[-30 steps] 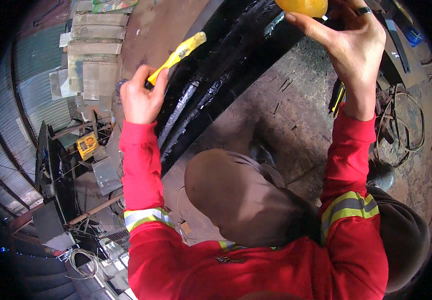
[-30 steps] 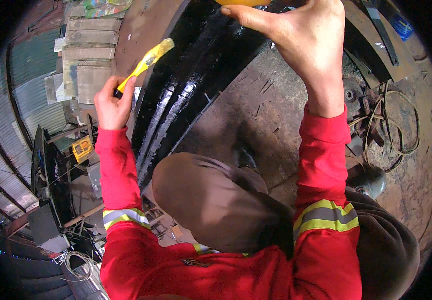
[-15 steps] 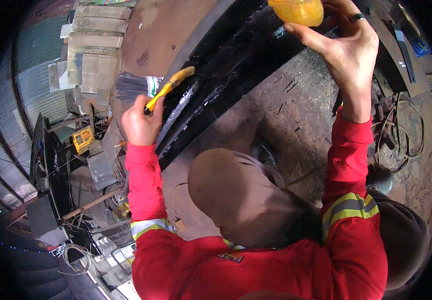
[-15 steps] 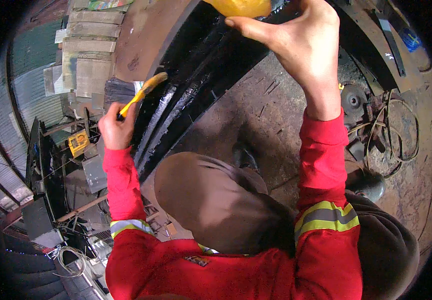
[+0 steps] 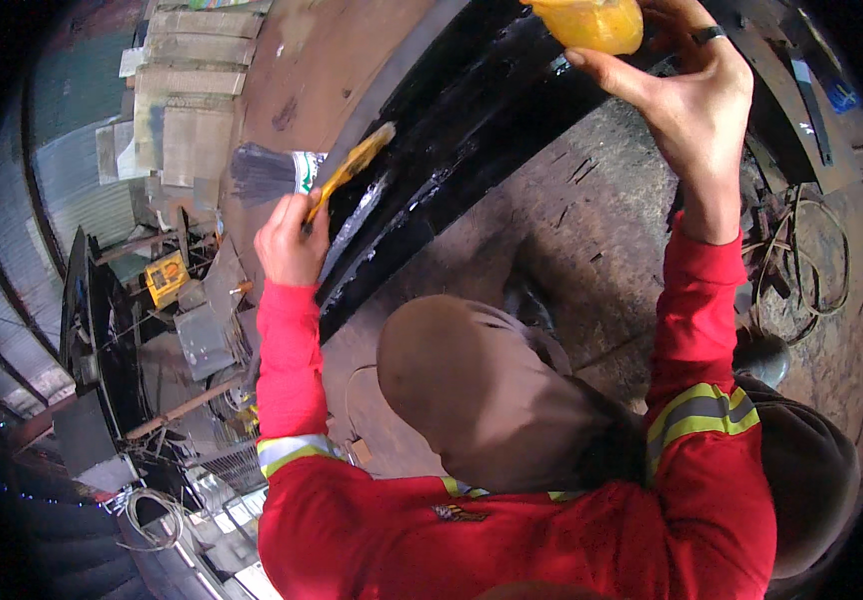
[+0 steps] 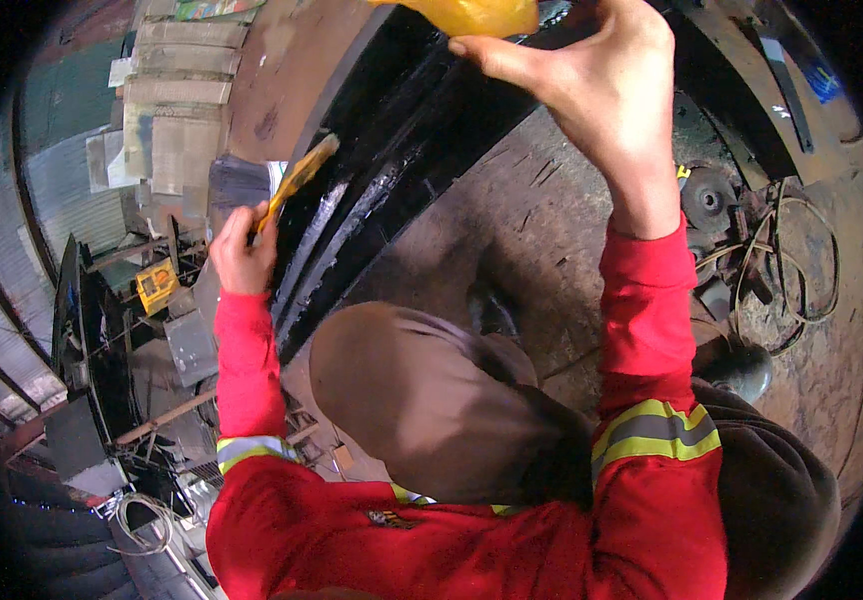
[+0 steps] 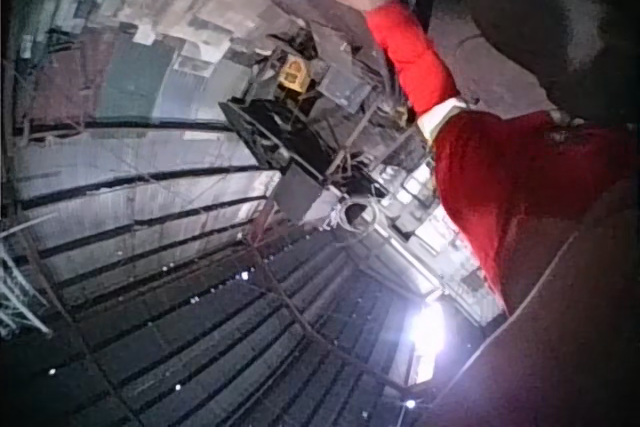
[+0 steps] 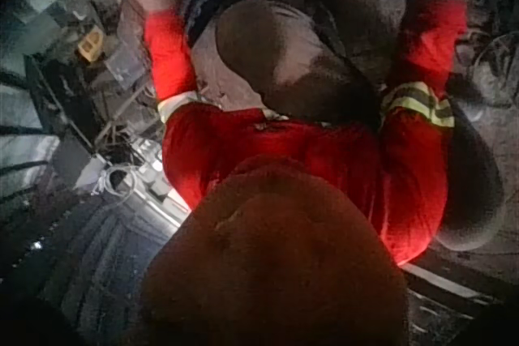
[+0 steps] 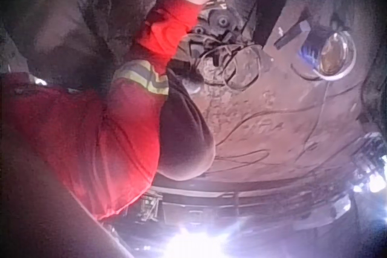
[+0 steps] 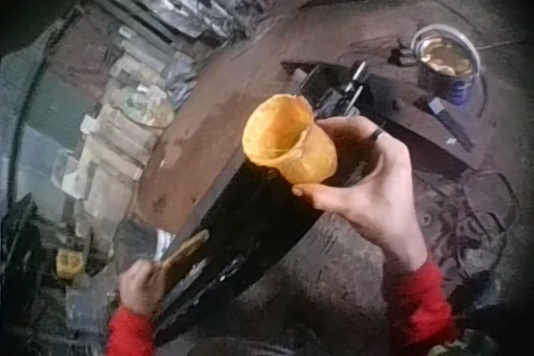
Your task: The person is painting a long, black metal frame with a yellow paintbrush. They repeatedly dip the brush into a small yellow container to reload paint and apply it to the frame's surface. The person is sitting on the floor in a workshop environment.
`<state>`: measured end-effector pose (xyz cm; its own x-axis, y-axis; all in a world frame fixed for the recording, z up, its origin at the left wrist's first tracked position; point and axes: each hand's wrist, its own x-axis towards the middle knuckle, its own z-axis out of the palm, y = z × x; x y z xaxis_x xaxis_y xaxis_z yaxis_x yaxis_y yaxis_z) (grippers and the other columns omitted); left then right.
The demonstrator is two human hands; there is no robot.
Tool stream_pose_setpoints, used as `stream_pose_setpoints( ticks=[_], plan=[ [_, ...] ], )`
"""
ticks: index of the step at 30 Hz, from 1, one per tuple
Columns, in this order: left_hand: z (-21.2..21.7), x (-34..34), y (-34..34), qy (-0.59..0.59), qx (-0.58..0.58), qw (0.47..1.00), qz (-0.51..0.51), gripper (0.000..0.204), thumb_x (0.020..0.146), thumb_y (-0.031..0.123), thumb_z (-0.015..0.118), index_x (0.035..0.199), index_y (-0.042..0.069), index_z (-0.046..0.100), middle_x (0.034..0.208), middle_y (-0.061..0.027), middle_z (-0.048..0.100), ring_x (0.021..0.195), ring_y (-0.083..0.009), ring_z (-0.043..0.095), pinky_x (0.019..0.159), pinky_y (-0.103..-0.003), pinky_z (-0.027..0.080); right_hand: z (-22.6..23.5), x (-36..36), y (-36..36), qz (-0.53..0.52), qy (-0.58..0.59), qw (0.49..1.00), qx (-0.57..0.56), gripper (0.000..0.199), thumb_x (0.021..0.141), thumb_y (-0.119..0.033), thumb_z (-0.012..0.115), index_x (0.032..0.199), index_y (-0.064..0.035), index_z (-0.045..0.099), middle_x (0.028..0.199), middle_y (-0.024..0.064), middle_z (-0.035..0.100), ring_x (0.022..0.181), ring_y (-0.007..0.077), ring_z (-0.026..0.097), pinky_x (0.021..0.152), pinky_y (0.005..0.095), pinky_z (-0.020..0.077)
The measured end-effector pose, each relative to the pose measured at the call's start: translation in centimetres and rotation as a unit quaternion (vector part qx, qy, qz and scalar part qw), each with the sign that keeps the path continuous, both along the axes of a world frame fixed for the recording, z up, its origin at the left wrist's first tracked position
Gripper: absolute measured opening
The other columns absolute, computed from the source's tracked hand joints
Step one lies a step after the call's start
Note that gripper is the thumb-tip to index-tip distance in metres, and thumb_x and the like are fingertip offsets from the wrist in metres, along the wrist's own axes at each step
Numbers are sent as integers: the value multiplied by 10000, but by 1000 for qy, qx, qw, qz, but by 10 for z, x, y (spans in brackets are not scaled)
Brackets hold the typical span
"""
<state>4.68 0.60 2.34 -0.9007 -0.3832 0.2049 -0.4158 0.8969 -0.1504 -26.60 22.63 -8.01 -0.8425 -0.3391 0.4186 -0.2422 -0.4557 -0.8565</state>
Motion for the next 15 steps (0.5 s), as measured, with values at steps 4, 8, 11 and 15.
stream_pose_setpoints(
  ticks=[4,8,11,15],
  plan=[
    [-1,-7,13,55,52,997,-25,171,788,1,743,944,8,673,803,-148,655,696,-270,666,644,-327,515,-5,0,-2,21,-39,999,-25,597,608,-75,910,1117,47,621,1008,82,680,941,146,644,886,294,504],
    [9,-64,25,43,34,995,-83,185,795,63,764,965,40,695,794,-126,655,668,-283,659,610,-339,513,-3,-7,5,-7,-5,1000,7,579,613,-95,903,1108,35,631,995,78,686,923,142,645,880,293,505],
    [4,-95,11,25,-1,992,-124,181,814,137,760,968,63,701,798,-118,663,669,-280,662,597,-355,511,-3,-6,6,-19,-9,1000,8,586,607,-111,903,1109,29,635,963,67,693,905,133,645,860,283,502],
    [14,-106,-5,-21,-14,992,-123,187,844,222,730,972,88,706,779,-116,667,669,-291,665,583,-382,512,14,-6,16,-31,-9,997,65,568,615,-114,897,1100,30,640,952,65,694,896,124,643,841,271,498]
  ],
)
